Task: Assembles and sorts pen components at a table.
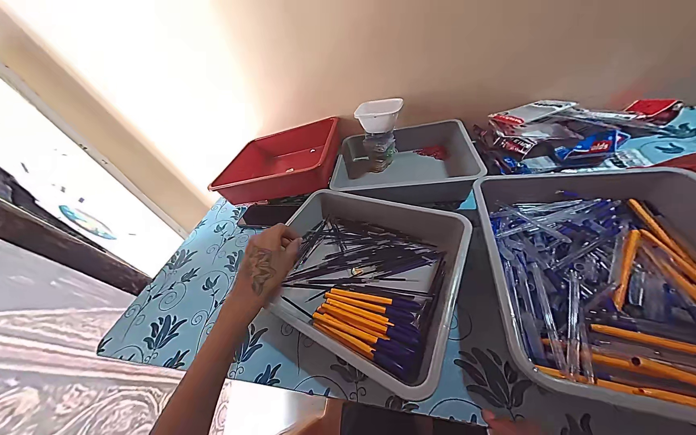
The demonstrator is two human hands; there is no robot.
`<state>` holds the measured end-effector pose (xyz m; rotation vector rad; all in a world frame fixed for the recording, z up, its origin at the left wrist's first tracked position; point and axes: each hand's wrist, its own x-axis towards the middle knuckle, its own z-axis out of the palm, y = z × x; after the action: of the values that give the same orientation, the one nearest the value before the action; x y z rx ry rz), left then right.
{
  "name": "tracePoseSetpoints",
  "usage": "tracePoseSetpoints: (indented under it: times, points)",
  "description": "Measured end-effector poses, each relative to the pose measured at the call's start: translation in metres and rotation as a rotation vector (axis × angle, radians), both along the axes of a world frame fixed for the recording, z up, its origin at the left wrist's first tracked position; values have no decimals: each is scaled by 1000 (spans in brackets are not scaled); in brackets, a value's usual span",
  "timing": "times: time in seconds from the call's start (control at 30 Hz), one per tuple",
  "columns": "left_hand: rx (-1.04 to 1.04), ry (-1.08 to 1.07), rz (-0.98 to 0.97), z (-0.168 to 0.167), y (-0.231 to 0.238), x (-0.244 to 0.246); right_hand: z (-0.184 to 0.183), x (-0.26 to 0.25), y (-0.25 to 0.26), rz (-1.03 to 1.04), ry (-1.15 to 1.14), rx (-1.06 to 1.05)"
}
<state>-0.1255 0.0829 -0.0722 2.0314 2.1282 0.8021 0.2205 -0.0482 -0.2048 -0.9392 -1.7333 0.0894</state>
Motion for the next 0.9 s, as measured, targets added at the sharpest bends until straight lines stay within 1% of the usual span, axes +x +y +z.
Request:
tracePoseSetpoints:
  times: [0.07,0.17,0.2,0.27,0.33,0.4,0.43,0.5,0.6,0.7,0.77,0.83,0.9]
  points:
    - [60,-100,8,10,-5,3,1,-2,-1,-28,-15,2]
    - [104,-255,5,13,-10,10,2,-6,-2,-65,-17,-8]
    - [122,-335,-2,12,-12,13,3,-6,-3,-64,-12,-24]
    - [168,-572,-44,10,-14,22,6,-4,-7,-30,-1,-91]
    - [231,-841,-158,4,-15,24,13,3,-12,33,30,-208]
    - [277,-1043,-287,0,-17,23,22,9,-14,91,86,-310]
    - [293,-1107,-347,-2,-17,21,28,12,-15,108,112,-333]
    - [302,-1188,-451,-8,-15,15,40,23,-14,105,117,-315]
    - [231,-1286,-601,-18,-10,-8,69,45,-6,19,34,-182]
    - [189,-1378,-756,-25,-2,-21,102,74,14,-139,-107,-7]
    - [201,-1444,-779,-26,1,-23,123,93,40,-191,-216,50]
    - [216,-1526,-739,-26,0,-18,137,112,74,-266,-343,7]
    - [226,-1567,-682,-25,-3,-8,147,132,111,-312,-497,-169]
